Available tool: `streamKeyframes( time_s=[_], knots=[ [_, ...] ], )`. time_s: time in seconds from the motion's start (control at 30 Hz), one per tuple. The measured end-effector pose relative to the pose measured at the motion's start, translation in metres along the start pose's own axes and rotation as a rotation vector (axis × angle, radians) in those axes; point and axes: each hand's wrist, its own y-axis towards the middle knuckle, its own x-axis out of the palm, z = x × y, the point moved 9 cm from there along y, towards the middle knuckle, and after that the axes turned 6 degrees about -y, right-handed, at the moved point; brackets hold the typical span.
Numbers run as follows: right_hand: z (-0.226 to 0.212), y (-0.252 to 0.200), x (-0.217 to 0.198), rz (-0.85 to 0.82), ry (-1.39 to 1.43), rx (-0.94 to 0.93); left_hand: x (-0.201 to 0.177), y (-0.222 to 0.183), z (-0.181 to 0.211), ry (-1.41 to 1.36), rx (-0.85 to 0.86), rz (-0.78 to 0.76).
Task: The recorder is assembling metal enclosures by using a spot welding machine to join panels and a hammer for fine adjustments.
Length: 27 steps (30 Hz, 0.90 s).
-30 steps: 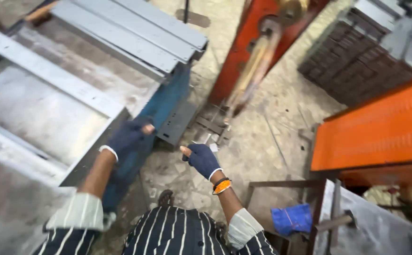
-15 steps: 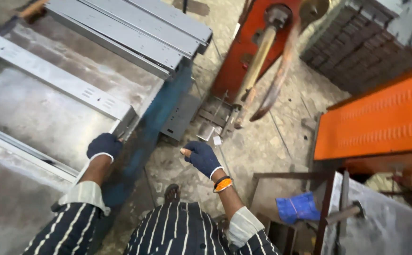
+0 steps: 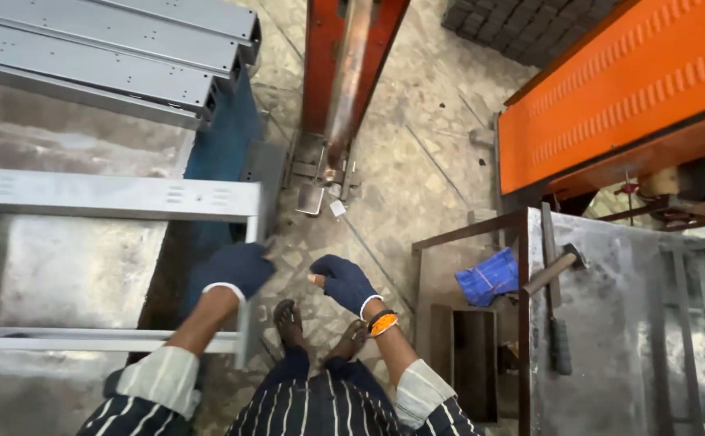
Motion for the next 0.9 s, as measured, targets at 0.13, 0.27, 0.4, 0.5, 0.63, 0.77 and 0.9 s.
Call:
streamKeyframes(
  time_s=[0.13,0.27,0.4,0.5,0.63,0.77,0.9],
  knots=[
    [0.060,-0.007,-0.020,0.124,0.040,0.054,0.032,-0.007,0.104,-0.027,0.232,0.064],
    [0.193,-0.008,-0.018,0.072,0.946,0.091,0.033,-0.041,0.212,-0.173,0.354,-0.016],
    [0.192,-0.064,-0.073,0.072,1.303,-0.010,0.021,-0.088,0.286,-0.302,0.443,0.048],
    [0.203,-0.095,-0.091,0.054,1.394,-0.161,0.003,-0.122,0.315,-0.399,0.513,0.057],
    [0.129,-0.109,-0.122,0.067,1.192,-0.187,0.000,-0.128,0.305,-0.597,0.398,-0.084],
    [0.023,-0.115,-0.149,0.069,0.923,-0.198,0.008,-0.110,0.243,-0.845,0.215,0.001],
    [0.012,-0.108,-0.148,0.017,0.757,-0.175,0.090,-0.087,0.191,-1.089,0.107,-0.005]
  ],
)
